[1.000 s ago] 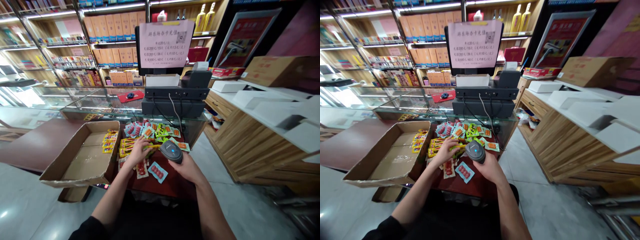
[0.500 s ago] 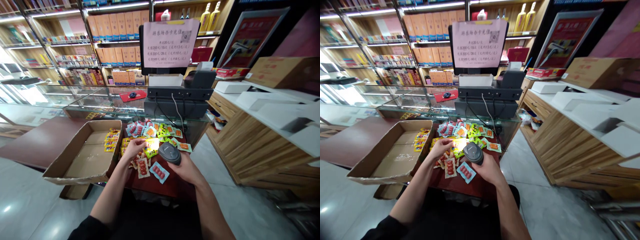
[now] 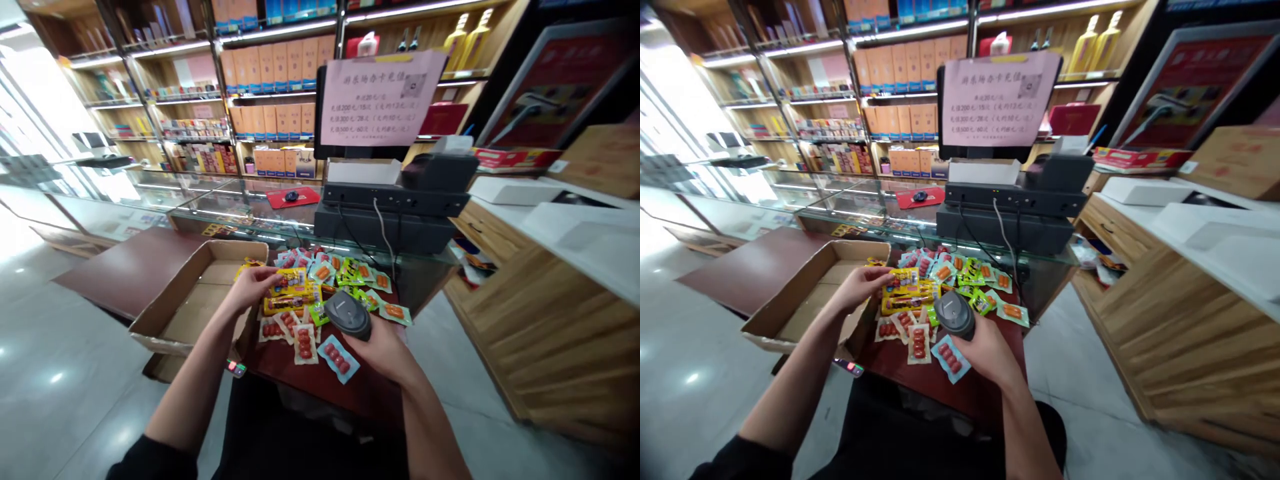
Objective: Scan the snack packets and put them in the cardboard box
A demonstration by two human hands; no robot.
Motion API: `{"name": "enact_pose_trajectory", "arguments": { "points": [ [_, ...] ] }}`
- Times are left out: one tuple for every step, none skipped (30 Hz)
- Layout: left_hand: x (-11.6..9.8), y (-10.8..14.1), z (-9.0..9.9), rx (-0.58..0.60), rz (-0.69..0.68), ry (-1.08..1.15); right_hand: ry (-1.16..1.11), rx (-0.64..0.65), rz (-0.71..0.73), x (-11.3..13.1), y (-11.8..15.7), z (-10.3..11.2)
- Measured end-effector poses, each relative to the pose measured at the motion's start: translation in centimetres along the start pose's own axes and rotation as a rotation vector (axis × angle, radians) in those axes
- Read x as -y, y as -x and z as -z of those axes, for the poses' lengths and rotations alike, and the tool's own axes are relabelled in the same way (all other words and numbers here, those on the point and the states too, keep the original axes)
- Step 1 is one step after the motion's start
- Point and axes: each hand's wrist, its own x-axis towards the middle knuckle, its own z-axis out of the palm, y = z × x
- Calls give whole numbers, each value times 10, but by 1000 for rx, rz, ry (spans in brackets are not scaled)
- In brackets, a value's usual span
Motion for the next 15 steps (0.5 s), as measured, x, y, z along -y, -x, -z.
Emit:
{"name": "enact_pose_trajectory", "arguments": {
  "points": [
    [-2,0,19,-34,-6,-31,-27,18,4,4,-3,-4],
    [-2,-1,37,-65,-3,-57,-53,36,5,7,-6,-9],
    [0,-2,55,-91,5,-77,-73,53,6,10,-9,-13],
    [3,-5,70,-105,24,-92,-85,65,8,12,-12,-17],
    [9,-9,85,-119,56,-104,-93,67,11,14,-15,-21],
    [16,-14,97,-131,91,-112,-101,68,17,15,-18,-25],
    [24,-20,107,-138,129,-119,-111,72,22,15,-21,-28],
    [32,-28,116,-150,163,-122,-123,85,21,15,-24,-31],
    [39,-36,124,-157,191,-122,-133,104,11,15,-26,-34],
    [45,-46,129,-164,216,-122,-143,128,-4,16,-29,-36],
    [49,-57,134,-174,240,-127,-150,156,-25,17,-30,-39],
    [52,-68,137,-184,260,-134,-154,183,-57,18,-32,-41],
    [55,-78,139,-192,279,-143,-153,204,-103,20,-33,-42],
    [56,-88,139,-196,296,-151,-146,227,-158,22,-35,-44],
    [57,-97,139,-196,310,-157,-132,241,-209,25,-36,-45]
  ]
}}
